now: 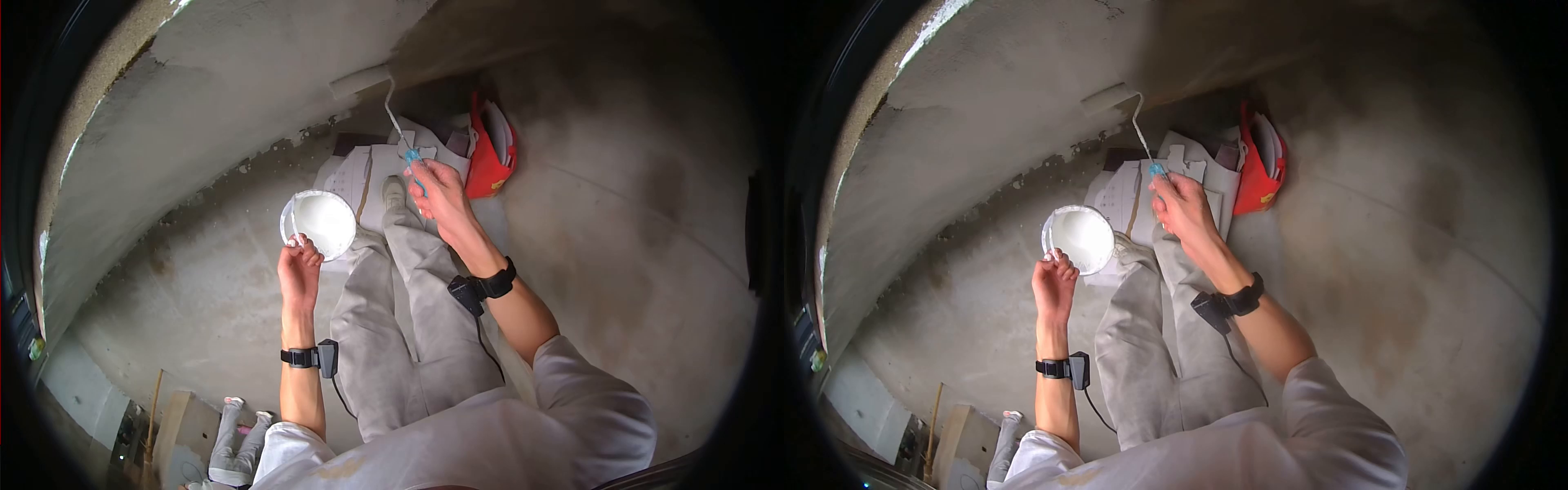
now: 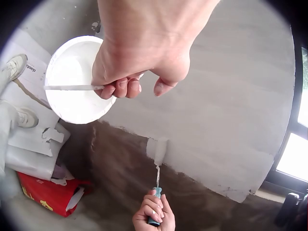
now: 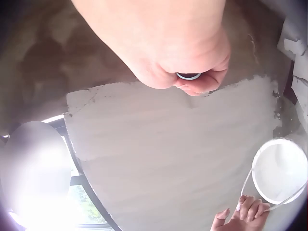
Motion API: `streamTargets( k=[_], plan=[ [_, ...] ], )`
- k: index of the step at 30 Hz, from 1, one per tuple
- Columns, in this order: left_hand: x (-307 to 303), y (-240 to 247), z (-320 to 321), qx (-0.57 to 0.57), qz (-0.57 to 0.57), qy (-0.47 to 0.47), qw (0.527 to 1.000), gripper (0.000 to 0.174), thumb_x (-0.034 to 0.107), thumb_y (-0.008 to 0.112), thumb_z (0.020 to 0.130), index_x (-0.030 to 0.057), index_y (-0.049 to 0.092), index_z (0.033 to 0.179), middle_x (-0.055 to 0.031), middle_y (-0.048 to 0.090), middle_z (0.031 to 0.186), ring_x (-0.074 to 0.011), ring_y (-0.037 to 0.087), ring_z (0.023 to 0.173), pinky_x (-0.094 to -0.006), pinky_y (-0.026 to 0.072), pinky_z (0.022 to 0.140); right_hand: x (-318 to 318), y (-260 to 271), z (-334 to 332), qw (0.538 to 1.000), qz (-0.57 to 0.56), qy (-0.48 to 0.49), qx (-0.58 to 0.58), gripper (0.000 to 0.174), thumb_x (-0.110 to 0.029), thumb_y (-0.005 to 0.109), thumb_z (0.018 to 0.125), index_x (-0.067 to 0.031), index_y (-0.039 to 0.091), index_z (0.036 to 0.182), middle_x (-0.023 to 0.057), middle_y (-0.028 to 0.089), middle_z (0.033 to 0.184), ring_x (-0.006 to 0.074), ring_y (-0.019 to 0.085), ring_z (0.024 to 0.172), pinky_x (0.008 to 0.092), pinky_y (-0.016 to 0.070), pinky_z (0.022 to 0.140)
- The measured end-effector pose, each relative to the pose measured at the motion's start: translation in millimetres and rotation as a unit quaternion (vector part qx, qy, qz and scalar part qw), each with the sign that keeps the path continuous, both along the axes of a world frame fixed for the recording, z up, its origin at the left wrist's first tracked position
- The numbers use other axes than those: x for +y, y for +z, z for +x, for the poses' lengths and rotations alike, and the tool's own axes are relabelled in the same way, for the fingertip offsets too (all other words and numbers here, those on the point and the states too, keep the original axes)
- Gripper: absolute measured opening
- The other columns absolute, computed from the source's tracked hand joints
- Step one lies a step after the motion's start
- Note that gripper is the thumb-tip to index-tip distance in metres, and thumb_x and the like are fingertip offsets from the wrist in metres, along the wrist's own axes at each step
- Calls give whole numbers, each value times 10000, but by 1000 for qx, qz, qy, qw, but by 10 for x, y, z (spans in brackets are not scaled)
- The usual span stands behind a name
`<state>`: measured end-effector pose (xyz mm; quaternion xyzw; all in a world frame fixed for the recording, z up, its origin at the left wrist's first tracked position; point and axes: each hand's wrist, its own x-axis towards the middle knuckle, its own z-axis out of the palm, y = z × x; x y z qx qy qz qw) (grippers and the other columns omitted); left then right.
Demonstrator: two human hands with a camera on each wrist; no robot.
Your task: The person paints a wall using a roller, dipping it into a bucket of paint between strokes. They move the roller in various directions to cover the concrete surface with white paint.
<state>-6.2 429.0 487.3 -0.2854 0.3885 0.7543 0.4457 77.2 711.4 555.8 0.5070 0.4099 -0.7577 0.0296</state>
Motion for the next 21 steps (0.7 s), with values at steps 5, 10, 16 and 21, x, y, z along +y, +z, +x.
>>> streamTargets(
  k=[5,10,16,21],
  plan=[
    [-174,-106,127,-3,-3,-2,1000,120,134,485,853,68,523,945,27,368,694,-102,334,632,-260,315,642,-82,-355,97,1000,17,8,-6,238,-302,539,1007,-70,571,963,-54,468,687,6,337,518,194,259,448],
    [-277,-141,158,-2,-2,-5,1000,120,139,488,853,66,523,942,28,365,687,-102,335,631,-264,318,641,-69,-570,118,999,31,6,-3,251,-291,546,998,-53,561,922,-41,474,669,24,361,508,208,274,432],
    [-259,6,142,1,-21,-16,1000,113,142,485,858,72,521,940,38,354,690,-99,333,631,-264,321,651,-29,-575,134,999,43,21,-6,248,-291,541,1001,-52,561,940,-48,477,682,22,363,523,211,281,456],
    [-300,44,237,7,-3,-17,1000,112,137,486,858,73,519,944,40,349,691,-96,333,632,-262,326,659,-28,-592,199,999,46,18,-1,259,-290,540,1002,-42,559,931,-47,475,677,27,365,521,215,283,455]
  ],
)
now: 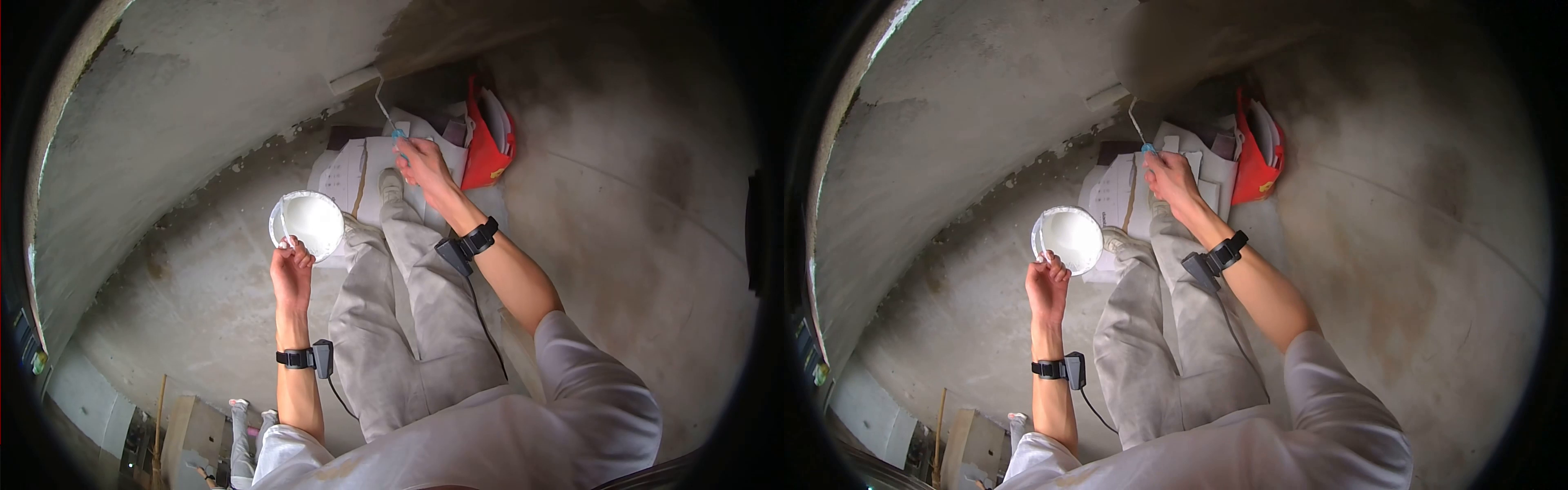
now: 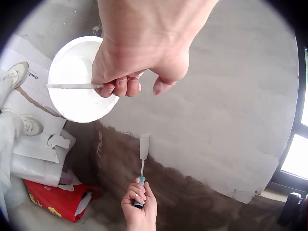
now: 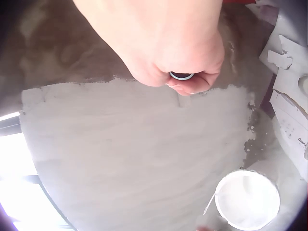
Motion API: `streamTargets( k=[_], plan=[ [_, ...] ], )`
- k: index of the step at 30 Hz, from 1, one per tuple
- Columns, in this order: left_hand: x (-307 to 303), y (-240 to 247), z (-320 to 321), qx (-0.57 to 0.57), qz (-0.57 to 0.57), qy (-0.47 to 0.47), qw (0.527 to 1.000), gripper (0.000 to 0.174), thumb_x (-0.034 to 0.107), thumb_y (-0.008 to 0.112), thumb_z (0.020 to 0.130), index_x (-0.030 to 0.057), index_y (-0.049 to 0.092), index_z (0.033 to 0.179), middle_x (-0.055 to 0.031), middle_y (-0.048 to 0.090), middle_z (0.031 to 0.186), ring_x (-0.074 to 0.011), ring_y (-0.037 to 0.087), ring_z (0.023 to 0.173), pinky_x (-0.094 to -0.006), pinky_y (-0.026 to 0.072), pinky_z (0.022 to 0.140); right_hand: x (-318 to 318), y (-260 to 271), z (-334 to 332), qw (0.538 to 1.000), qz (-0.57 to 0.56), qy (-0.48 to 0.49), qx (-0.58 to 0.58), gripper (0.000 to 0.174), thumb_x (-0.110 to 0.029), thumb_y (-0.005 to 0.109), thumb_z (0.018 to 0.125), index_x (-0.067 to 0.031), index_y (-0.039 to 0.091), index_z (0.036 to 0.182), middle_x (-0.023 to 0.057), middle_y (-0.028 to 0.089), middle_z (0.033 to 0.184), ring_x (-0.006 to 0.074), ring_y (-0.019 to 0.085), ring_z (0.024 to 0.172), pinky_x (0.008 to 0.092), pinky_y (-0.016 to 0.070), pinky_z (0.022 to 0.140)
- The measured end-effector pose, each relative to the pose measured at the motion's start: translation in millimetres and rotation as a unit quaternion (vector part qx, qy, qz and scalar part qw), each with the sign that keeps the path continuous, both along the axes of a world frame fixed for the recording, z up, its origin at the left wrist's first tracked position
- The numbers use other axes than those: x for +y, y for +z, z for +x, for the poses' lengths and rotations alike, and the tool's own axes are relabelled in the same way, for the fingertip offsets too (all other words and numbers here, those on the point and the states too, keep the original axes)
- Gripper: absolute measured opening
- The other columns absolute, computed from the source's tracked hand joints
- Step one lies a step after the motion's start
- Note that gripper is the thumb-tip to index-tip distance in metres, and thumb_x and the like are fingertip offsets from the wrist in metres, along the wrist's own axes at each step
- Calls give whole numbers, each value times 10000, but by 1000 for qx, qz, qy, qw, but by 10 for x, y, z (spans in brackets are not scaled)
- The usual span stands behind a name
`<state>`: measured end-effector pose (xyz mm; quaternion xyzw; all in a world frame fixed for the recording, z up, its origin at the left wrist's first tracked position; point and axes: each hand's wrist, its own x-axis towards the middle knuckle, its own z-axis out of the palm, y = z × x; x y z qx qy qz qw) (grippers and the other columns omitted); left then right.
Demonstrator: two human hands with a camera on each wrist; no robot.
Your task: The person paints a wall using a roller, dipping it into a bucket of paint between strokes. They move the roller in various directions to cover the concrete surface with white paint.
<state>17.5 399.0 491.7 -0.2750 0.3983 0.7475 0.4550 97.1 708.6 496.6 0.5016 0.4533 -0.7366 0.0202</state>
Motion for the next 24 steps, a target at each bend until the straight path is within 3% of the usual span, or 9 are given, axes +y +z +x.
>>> streamTargets(
  k=[12,13,16,24],
  plan=[
    [-66,-109,166,-2,-1,9,1000,149,147,458,861,55,523,958,21,352,682,-108,332,619,-265,322,637,59,-638,-44,1000,8,-1,-1,262,-287,536,1006,-47,559,906,-42,484,673,48,389,530,227,306,469],
    [-121,-103,480,19,12,5,1000,151,146,461,858,54,524,959,20,354,683,-109,333,620,-266,323,637,30,-671,239,1000,17,1,17,264,-289,536,1007,-46,561,908,-41,487,674,51,392,532,228,306,470],
    [-128,-145,513,13,7,9,1000,153,146,465,853,55,525,960,17,358,686,-111,334,621,-264,321,635,16,-763,254,1000,16,3,17,271,-297,538,1007,-44,565,916,-40,488,675,52,397,536,226,306,473],
    [-164,-178,325,-9,14,17,1000,157,164,482,852,60,524,962,12,383,701,-116,355,637,-279,336,666,-183,-111,369,1000,-13,-13,9,277,-296,533,1007,-44,560,895,-34,477,668,41,386,521,230,290,449]
  ],
)
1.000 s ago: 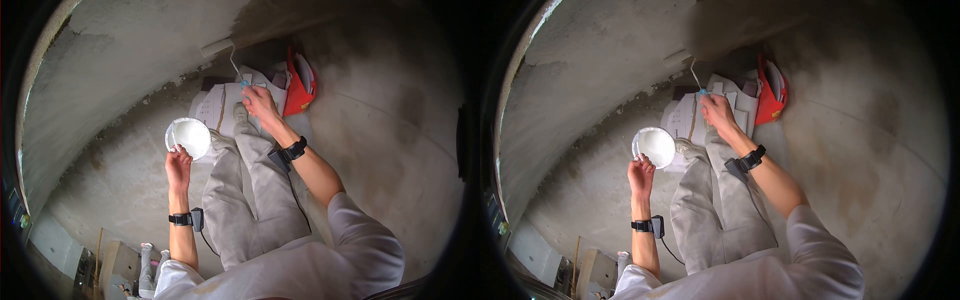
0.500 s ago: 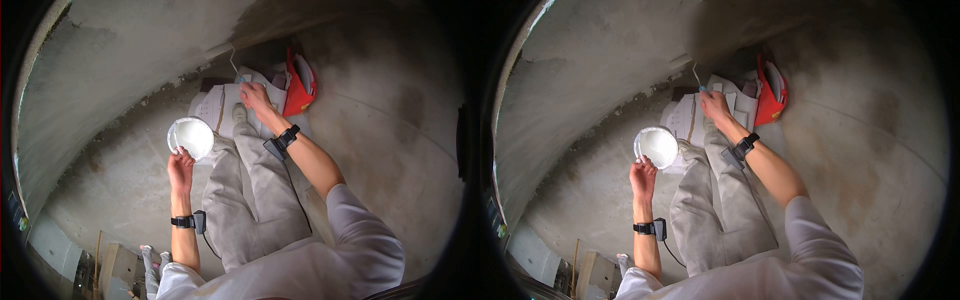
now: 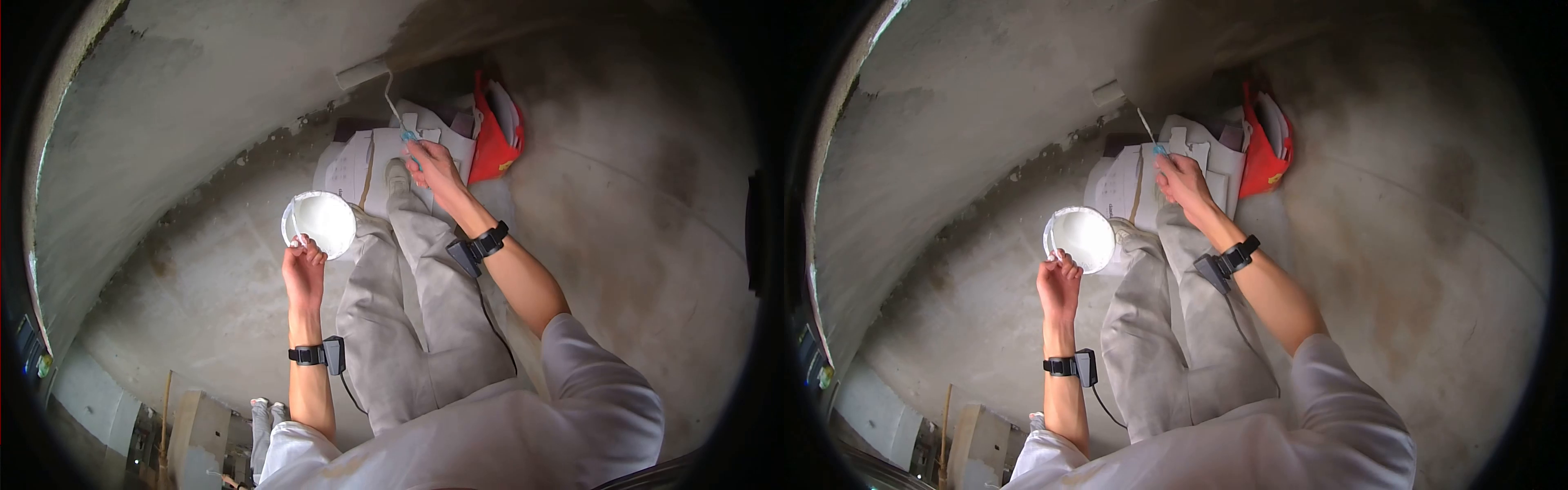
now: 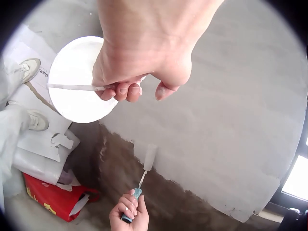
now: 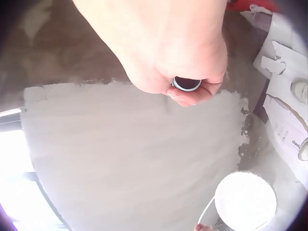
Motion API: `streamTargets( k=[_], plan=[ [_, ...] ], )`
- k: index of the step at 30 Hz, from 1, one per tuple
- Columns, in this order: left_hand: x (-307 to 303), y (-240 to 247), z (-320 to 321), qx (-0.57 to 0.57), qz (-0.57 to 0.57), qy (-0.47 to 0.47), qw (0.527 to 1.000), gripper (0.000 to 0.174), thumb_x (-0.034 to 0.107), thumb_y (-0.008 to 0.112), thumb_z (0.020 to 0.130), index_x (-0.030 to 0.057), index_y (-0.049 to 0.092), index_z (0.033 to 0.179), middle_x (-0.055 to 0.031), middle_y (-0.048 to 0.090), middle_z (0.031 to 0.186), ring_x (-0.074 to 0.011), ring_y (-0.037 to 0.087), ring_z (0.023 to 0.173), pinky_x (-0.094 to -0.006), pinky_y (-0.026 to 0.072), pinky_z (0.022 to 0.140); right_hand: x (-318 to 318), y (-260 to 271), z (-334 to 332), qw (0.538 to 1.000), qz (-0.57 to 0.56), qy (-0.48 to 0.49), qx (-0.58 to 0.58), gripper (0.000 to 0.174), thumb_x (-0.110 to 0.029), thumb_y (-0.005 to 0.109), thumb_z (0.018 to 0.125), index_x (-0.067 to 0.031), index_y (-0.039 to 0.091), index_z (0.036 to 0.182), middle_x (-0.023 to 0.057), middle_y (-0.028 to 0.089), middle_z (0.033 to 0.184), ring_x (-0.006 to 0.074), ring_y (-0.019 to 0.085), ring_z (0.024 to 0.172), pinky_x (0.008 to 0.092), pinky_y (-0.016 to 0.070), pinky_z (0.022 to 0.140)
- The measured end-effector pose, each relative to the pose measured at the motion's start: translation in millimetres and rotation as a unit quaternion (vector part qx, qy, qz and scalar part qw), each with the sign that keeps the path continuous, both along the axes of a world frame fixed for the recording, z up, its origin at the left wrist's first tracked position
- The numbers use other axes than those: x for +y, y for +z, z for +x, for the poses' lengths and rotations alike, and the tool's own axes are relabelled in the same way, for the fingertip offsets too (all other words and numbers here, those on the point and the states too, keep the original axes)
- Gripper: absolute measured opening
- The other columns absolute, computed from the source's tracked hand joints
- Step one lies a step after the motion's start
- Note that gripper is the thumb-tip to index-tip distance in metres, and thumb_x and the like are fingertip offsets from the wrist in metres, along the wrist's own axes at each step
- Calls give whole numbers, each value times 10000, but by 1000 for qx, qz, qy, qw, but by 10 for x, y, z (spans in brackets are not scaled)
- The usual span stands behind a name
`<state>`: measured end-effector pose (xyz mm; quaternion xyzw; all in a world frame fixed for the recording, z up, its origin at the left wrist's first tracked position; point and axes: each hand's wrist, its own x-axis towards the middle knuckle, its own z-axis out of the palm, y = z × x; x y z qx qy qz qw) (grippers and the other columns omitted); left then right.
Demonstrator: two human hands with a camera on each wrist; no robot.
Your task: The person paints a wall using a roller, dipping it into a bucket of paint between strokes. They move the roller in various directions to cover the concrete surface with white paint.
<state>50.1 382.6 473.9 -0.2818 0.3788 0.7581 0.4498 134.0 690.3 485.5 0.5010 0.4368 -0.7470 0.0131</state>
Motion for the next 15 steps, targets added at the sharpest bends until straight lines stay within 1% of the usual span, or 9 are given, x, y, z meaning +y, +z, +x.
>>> streamTargets(
  k=[3,5,6,8,9,11,12,14,15],
  plan=[
    [33,-20,-123,-2,-5,14,1000,153,170,489,854,64,521,959,11,387,708,-120,364,651,-283,344,694,-120,368,88,999,-28,23,-22,258,-285,533,1001,-52,559,893,-42,462,667,38,384,523,226,294,449],
    [86,-18,-200,-6,-9,21,1000,141,170,490,859,69,519,952,13,380,713,-127,366,666,-285,347,719,-175,582,185,992,-46,96,-71,223,-269,550,984,-59,559,911,-46,455,668,33,373,523,218,292,449],
    [111,-29,-306,-13,-13,22,1000,141,170,490,859,69,519,952,13,380,713,-127,366,666,-285,347,719,-195,687,150,991,-50,97,-78,223,-269,550,984,-59,559,911,-46,455,668,33,373,523,218,292,449],
    [147,-64,-348,1,-14,10,1000,134,166,492,857,70,516,948,15,377,720,-125,361,668,-285,345,714,-277,863,254,979,-75,156,-109,227,-263,566,966,-55,567,875,-48,477,677,25,408,547,228,312,454],
    [172,-63,-375,-2,-14,9,1000,134,166,492,857,70,516,948,15,377,720,-125,361,668,-285,345,714,-322,905,310,978,-76,155,-113,227,-263,566,966,-55,567,875,-48,477,677,25,408,547,228,312,454],
    [195,-78,-395,14,-8,7,1000,126,152,492,856,67,512,946,17,381,730,-120,358,670,-280,340,710,-418,924,439,959,7,265,-104,267,-252,593,941,-16,560,819,25,525,650,133,463,521,307,379,481],
    [233,-47,-412,12,-9,6,1000,126,152,492,856,67,512,946,17,381,730,-120,358,670,-280,340,710,-436,950,441,959,5,264,-106,267,-252,593,941,-16,560,819,25,525,650,133,463,521,307,379,481],
    [319,4,-484,2,2,8,1000,125,138,490,853,63,510,951,19,383,737,-115,356,673,-278,338,705,-459,989,341,896,210,385,-74,303,-234,613,908,32,536,783,147,555,647,315,514,553,400,434,558],
    [360,44,-489,1,1,7,1000,125,138,490,853,63,510,951,19,383,737,-115,356,673,-278,338,705,-499,992,297,888,220,396,-83,294,-212,614,886,60,535,805,234,568,705,434,533,659,463,452,636]
  ],
)
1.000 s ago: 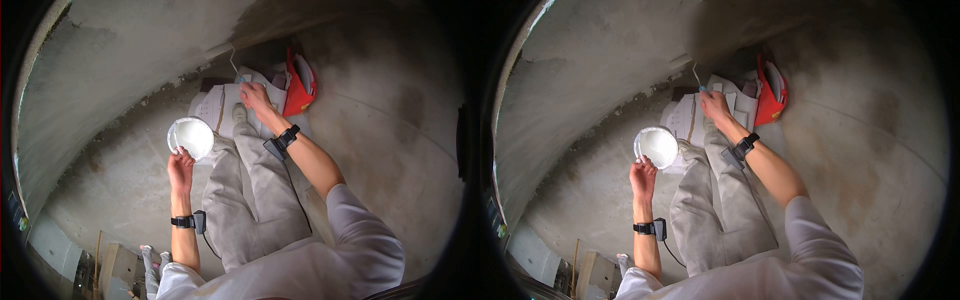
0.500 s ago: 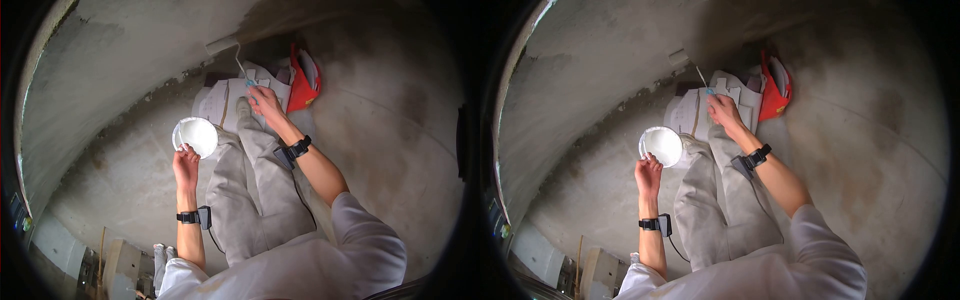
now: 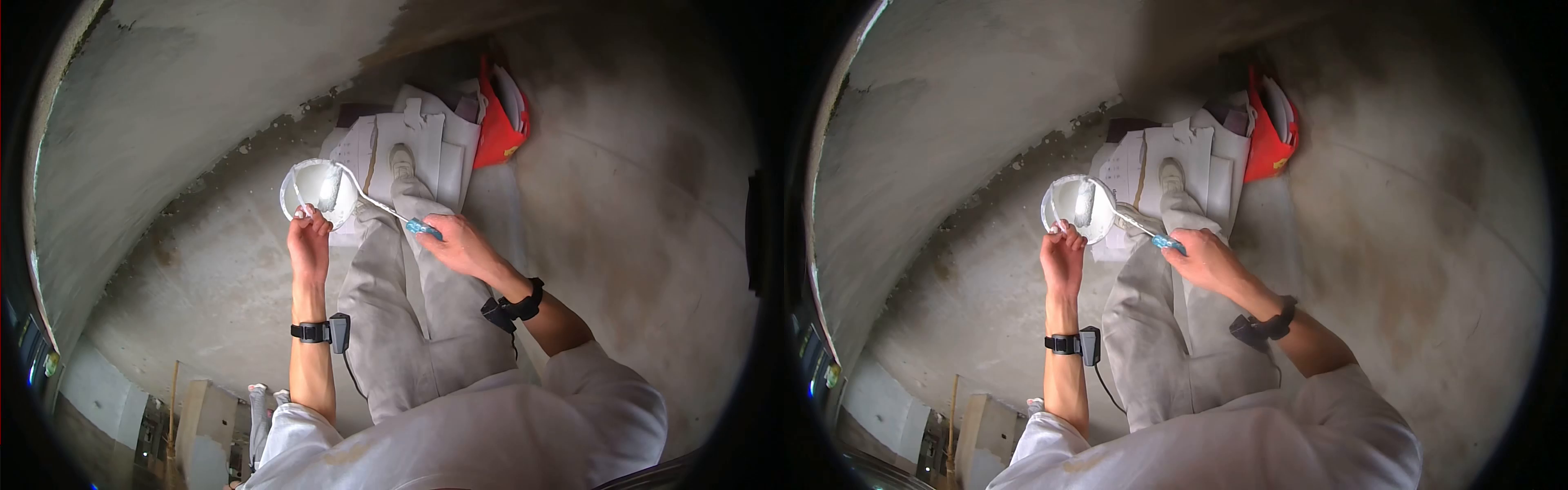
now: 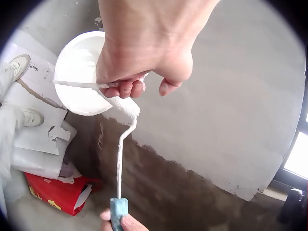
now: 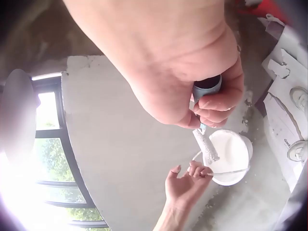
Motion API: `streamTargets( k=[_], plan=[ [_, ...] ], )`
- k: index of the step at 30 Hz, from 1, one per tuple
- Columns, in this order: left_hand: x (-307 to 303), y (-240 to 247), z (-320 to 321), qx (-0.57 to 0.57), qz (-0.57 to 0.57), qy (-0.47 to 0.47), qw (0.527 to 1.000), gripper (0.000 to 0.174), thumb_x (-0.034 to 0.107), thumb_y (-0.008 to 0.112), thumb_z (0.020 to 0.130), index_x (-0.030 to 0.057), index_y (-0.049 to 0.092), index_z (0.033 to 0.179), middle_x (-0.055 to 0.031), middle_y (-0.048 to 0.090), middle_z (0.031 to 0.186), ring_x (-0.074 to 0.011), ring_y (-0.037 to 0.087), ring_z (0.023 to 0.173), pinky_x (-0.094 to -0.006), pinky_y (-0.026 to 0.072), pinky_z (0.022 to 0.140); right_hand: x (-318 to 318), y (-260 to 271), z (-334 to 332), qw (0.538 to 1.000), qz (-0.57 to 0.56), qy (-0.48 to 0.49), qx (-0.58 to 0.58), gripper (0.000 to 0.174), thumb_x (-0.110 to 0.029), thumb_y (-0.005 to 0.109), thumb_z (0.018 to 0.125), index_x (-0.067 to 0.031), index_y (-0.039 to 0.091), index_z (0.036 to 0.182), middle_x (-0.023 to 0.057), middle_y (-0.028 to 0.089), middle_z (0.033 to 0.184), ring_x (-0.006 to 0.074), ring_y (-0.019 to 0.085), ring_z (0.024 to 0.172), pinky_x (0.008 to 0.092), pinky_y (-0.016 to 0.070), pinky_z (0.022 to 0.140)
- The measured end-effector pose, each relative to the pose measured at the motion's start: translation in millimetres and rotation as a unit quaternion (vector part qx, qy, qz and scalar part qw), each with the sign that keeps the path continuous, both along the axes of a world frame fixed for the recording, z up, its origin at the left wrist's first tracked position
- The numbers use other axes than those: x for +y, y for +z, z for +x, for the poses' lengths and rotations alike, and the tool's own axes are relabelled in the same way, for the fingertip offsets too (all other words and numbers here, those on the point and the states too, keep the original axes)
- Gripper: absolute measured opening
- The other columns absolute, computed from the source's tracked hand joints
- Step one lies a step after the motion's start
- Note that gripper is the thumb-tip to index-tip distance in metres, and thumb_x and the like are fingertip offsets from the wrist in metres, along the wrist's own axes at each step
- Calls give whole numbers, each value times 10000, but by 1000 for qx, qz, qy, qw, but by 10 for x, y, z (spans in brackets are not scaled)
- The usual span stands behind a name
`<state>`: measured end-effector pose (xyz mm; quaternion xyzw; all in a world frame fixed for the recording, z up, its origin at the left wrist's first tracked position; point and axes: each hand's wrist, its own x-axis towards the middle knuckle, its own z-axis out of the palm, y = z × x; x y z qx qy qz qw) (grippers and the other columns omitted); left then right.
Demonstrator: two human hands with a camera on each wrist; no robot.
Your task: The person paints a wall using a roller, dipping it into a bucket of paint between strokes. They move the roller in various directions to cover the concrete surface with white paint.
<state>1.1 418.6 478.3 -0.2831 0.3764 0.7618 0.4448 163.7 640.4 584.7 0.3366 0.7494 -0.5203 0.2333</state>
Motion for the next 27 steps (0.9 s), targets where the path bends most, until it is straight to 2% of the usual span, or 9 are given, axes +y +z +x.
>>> streamTargets(
  k=[4,8,11,13,27],
  plan=[
    [141,116,10,-6,10,-13,1000,140,124,484,850,55,512,969,16,391,744,-114,362,680,-277,344,711,-117,-86,-171,999,11,42,-32,259,-193,598,889,59,578,834,248,625,768,441,603,768,502,467,698],
    [299,209,38,-14,28,-37,999,187,128,492,834,48,521,1000,8,405,753,-115,370,687,-277,349,725,-199,-411,-118,999,25,19,-18,255,-206,588,900,47,580,873,257,615,765,463,587,776,514,455,700],
    [345,311,128,-16,33,-54,998,225,138,493,824,47,529,1027,6,414,757,-115,374,691,-278,350,737,-245,-435,-82,999,22,14,-44,265,-197,577,906,67,586,876,283,622,794,479,591,809,527,459,731],
    [404,339,182,-21,41,-65,997,228,139,487,825,49,529,1030,5,417,759,-115,377,693,-278,353,745,-255,-490,-37,996,65,23,-63,248,-167,573,903,71,639,879,277,663,834,454,644,839,508,510,770],
    [576,410,345,-36,58,-103,992,210,166,481,835,59,526,1010,12,395,751,-117,374,688,-284,354,753,-186,-612,176,990,71,17,-117,259,-173,576,916,73,660,908,282,675,862,438,668,842,495,531,778]
  ],
)
